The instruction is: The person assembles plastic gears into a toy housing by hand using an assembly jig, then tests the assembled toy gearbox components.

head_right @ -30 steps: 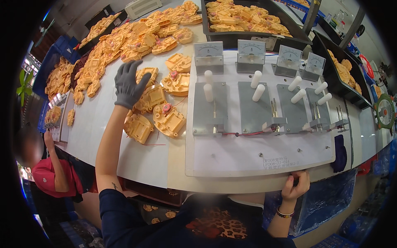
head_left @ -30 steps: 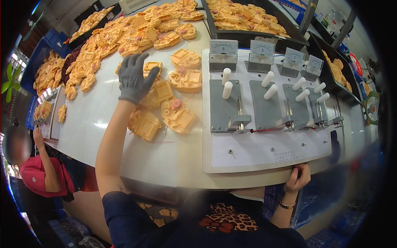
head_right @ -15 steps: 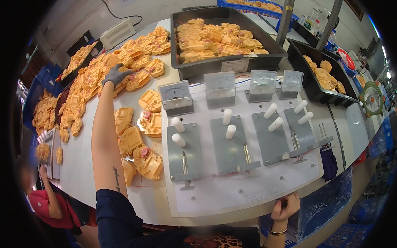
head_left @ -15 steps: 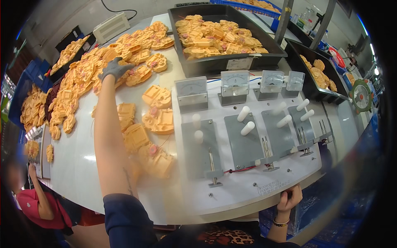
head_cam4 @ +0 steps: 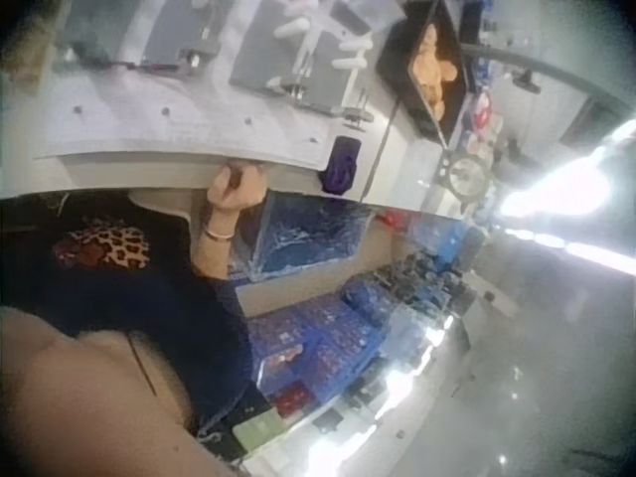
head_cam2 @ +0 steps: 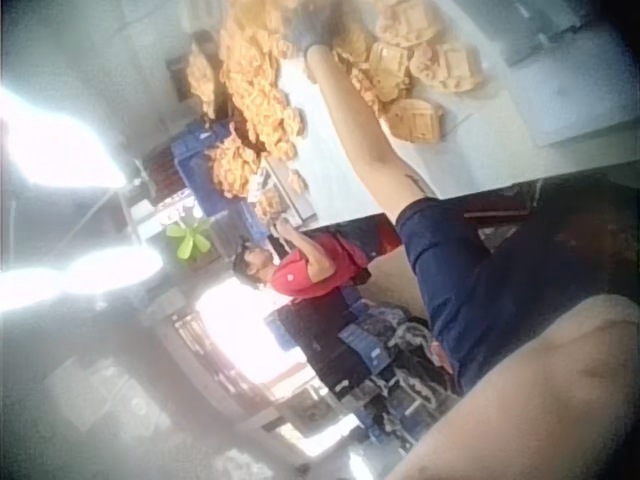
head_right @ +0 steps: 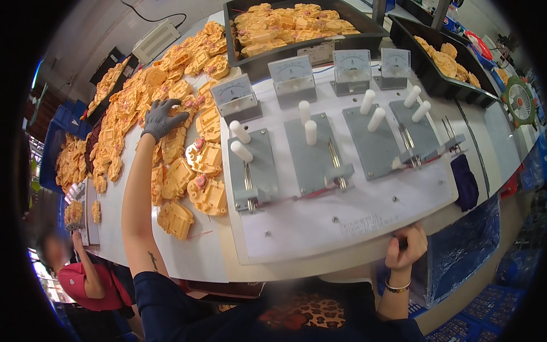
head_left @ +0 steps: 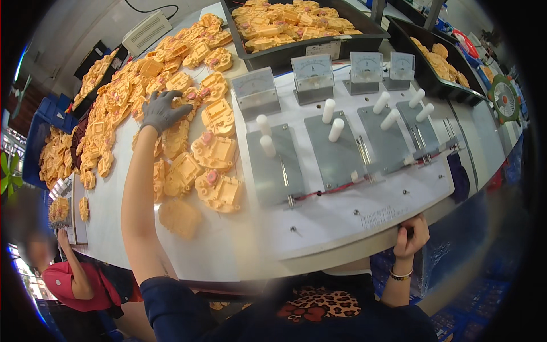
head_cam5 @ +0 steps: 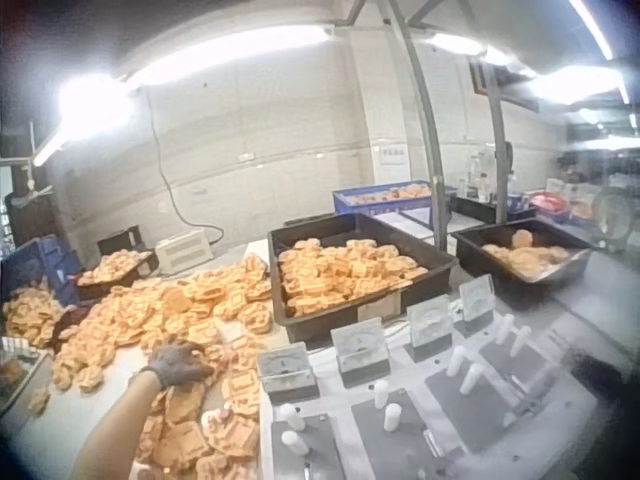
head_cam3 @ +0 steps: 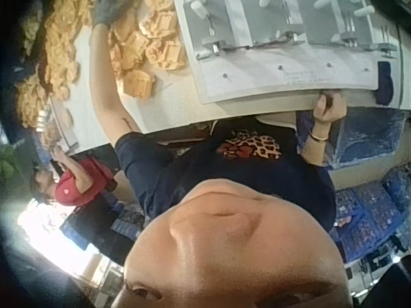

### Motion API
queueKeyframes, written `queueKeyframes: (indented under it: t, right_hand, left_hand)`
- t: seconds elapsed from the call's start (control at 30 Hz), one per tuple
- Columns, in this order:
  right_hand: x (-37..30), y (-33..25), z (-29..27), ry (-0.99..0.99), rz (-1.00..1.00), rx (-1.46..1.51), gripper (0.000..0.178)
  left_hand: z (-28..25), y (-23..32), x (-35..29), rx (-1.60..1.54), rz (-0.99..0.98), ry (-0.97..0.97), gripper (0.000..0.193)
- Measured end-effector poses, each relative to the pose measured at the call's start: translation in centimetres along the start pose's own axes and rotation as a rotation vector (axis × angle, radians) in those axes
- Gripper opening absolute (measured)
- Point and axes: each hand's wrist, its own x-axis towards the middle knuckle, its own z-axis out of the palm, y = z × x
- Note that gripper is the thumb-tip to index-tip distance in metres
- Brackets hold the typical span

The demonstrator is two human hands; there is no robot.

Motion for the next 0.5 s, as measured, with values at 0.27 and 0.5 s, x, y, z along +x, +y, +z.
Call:
queueKeyframes:
  t: [0.27,0.5]
  right_hand:
    - [-0.4,0.1,-0.4,-0.006,-0.048,0.045,0.020]
    - [-0.7,0.4,-0.5,-0.039,-0.057,0.059,0.020]
  left_hand:
    - [-0.5,-1.0,-6.5,-0.106,0.320,0.138,0.047]
    - [-3.4,1.0,-14.7,-0.523,0.450,0.374,0.037]
